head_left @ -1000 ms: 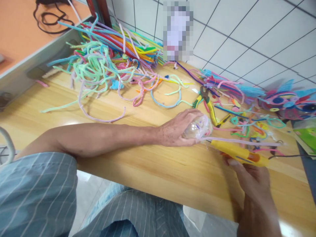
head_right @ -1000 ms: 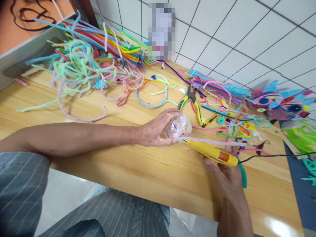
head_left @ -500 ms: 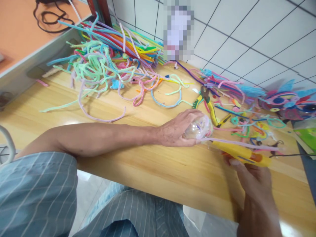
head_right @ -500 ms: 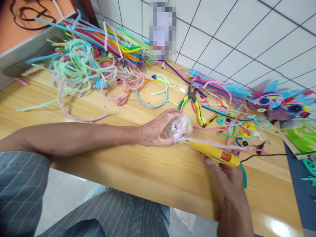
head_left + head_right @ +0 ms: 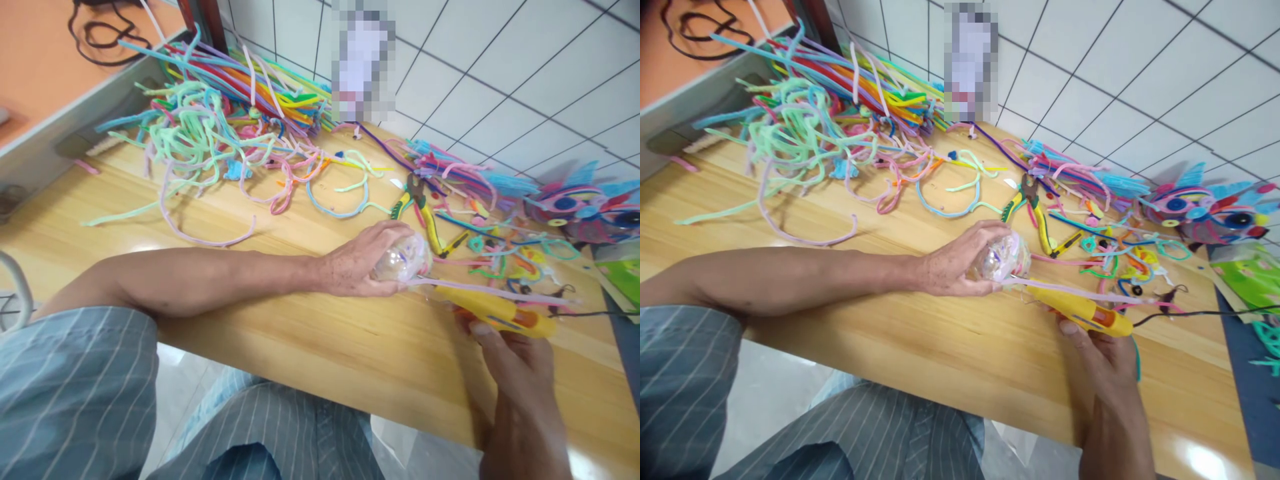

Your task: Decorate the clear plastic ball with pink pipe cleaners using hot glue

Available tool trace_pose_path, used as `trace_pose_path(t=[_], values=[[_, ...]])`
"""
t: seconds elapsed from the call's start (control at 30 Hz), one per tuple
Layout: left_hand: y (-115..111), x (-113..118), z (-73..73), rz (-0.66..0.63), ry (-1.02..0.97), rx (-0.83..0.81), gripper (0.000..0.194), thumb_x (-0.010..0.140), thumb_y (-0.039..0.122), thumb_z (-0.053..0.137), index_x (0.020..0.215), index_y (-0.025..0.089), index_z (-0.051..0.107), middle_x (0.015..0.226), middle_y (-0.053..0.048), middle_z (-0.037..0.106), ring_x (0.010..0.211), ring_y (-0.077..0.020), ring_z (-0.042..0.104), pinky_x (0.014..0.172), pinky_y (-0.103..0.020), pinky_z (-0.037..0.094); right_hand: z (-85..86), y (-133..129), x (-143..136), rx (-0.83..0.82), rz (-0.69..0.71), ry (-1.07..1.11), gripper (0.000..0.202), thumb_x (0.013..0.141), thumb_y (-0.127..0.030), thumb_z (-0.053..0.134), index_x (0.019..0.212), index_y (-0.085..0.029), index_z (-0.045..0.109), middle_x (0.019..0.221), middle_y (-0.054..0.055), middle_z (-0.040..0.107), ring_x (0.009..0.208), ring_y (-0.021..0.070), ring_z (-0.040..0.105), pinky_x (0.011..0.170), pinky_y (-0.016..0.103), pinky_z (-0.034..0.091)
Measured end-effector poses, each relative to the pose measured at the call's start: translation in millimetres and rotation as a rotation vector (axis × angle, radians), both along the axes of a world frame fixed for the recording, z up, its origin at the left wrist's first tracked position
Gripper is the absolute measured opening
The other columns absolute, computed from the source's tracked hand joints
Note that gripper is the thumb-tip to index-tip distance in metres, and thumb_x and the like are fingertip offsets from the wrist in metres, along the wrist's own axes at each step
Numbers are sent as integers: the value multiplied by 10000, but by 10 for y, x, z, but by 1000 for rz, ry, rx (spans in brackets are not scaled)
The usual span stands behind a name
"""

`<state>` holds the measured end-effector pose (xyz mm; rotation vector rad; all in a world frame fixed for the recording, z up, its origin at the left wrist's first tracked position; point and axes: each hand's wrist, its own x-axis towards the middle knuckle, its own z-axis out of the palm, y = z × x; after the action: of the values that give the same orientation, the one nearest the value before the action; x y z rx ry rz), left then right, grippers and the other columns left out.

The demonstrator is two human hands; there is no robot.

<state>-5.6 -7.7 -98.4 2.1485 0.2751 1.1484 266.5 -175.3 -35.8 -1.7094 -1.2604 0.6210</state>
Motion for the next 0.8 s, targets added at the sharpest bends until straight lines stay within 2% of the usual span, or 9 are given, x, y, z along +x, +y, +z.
trace_pose_path(t=[0.3, 0.5, 0.63, 0.8], values=[[3, 11, 8, -1, -14, 7, 805, 893, 527, 757, 1523, 168, 409, 1518, -236, 552, 1493, -373, 521, 1245, -615, 472, 69, 37, -126, -28, 38, 10, 187, 671, -393, 908, 815, -287, 856, 785, 27, 817, 742, 244, 797, 714, 330, 694], [1, 6, 29, -19, 29, -58, 801, 863, 518, 775, 1514, 211, 424, 1540, -220, 544, 1509, -372, 509, 1269, -632, 440, 34, -17, -32, -58, -64, 44, 224, 658, -409, 926, 815, -266, 854, 826, 35, 829, 763, 246, 795, 713, 326, 680], [-1, 6, 32, -37, 12, -78, 813, 849, 489, 784, 1516, 200, 418, 1542, -237, 541, 1509, -395, 497, 1261, -661, 423, -10, -30, 31, -72, -29, 9, 210, 658, -404, 923, 811, -280, 852, 823, 27, 828, 783, 265, 802, 742, 352, 691], [-5, 3, 35, -26, 28, -64, 795, 866, 483, 762, 1518, 203, 406, 1542, -229, 537, 1516, -379, 494, 1272, -644, 423, 56, 25, -114, -46, 6, -2, 210, 658, -416, 918, 784, -267, 839, 790, 41, 816, 750, 269, 796, 698, 360, 694]])
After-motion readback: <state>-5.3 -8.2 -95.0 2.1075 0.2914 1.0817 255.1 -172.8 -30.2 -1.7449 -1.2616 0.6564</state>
